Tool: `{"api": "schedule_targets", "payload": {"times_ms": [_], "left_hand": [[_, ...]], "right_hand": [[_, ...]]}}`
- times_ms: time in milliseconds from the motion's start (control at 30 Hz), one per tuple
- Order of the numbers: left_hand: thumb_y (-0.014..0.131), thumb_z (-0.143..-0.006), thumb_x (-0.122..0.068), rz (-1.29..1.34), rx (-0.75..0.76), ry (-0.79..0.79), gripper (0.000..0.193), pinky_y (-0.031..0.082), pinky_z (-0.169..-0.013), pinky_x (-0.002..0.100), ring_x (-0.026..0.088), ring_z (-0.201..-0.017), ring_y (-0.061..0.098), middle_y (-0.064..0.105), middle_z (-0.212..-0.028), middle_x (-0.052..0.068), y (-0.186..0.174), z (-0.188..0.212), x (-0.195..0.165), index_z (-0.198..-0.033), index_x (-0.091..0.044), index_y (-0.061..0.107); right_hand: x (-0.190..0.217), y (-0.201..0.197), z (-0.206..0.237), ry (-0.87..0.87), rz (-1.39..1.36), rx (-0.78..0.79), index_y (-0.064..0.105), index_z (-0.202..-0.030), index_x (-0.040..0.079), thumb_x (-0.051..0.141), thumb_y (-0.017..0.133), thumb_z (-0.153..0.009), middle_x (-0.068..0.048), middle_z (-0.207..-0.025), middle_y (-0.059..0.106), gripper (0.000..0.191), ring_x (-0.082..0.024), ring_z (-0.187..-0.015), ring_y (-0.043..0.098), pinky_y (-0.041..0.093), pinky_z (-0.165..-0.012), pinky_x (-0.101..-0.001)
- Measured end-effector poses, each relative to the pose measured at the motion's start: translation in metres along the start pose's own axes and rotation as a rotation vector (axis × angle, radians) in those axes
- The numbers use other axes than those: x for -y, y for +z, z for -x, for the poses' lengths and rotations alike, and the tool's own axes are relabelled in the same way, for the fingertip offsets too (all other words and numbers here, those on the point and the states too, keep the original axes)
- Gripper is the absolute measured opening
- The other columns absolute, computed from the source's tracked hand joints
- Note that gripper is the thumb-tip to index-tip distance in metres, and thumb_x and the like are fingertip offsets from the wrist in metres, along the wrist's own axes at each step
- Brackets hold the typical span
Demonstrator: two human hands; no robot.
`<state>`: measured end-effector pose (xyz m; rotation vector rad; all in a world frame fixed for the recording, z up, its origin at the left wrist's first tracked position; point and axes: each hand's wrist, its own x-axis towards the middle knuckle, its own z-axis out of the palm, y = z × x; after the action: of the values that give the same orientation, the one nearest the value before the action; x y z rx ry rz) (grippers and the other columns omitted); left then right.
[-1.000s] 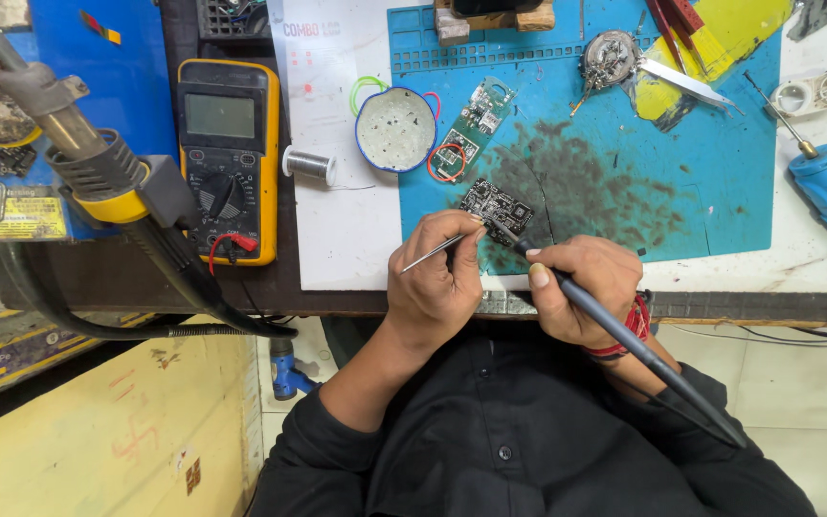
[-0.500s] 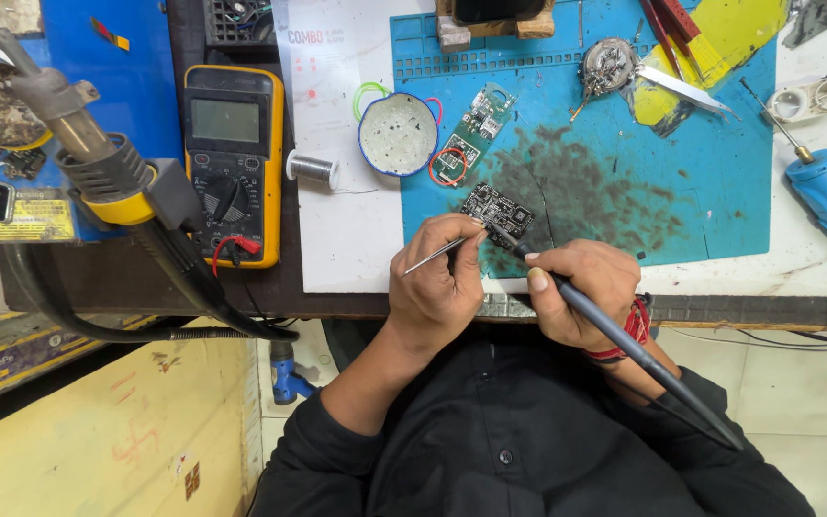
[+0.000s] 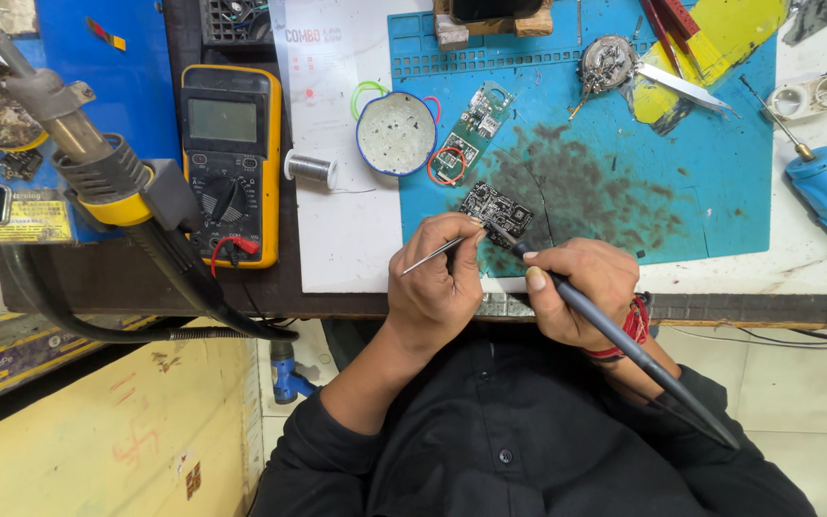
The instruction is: The person uses a soldering iron and tweezers to apply solder to multiple points on a small circuit board. The person holds the board steady with the left hand while applying heat and solder with the right hand, moving between different components on the board.
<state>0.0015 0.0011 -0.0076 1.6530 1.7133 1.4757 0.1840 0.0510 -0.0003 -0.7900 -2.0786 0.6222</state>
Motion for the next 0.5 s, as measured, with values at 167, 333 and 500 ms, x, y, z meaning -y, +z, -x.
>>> {"api": "schedule_targets", "payload": {"times_ms": [167, 333, 500], "left_hand": [[0.069, -0.098, 0.002, -0.007, 0.000, 0.013, 0.018, 0.060, -0.077, 0.036, 0.029, -0.091, 0.073, 0.070, -0.102, 0.011, -0.0002, -0.0007, 0.0002, -0.109, -0.004, 0.056], [0.069, -0.098, 0.002, 0.004, 0.001, 0.009, 0.018, 0.060, -0.077, 0.035, 0.028, -0.090, 0.073, 0.070, -0.102, 0.011, 0.0000, -0.0002, -0.0002, -0.109, -0.004, 0.056], [0.069, -0.098, 0.002, 0.001, 0.000, 0.015, 0.019, 0.060, -0.076, 0.035, 0.028, -0.090, 0.073, 0.070, -0.102, 0.011, 0.0001, 0.0000, 0.0000, -0.110, -0.004, 0.056]], "right_hand": [[-0.0003, 0.0002, -0.0006, -0.007, -0.004, -0.003, 0.065, -0.096, 0.002, 0.005, 0.068, -0.092, -0.009, -0.069, 0.063, 0.006, -0.025, -0.058, 0.061, 0.048, -0.058, -0.0355], [-0.0003, 0.0002, 0.0001, 0.004, -0.015, -0.004, 0.065, -0.095, 0.002, 0.005, 0.069, -0.091, -0.009, -0.069, 0.062, 0.007, -0.024, -0.058, 0.061, 0.047, -0.058, -0.0353], [-0.0003, 0.0005, 0.0007, 0.007, -0.021, -0.011, 0.064, -0.097, 0.002, 0.005, 0.069, -0.093, -0.009, -0.070, 0.063, 0.007, -0.024, -0.060, 0.062, 0.048, -0.059, -0.0347]]}}
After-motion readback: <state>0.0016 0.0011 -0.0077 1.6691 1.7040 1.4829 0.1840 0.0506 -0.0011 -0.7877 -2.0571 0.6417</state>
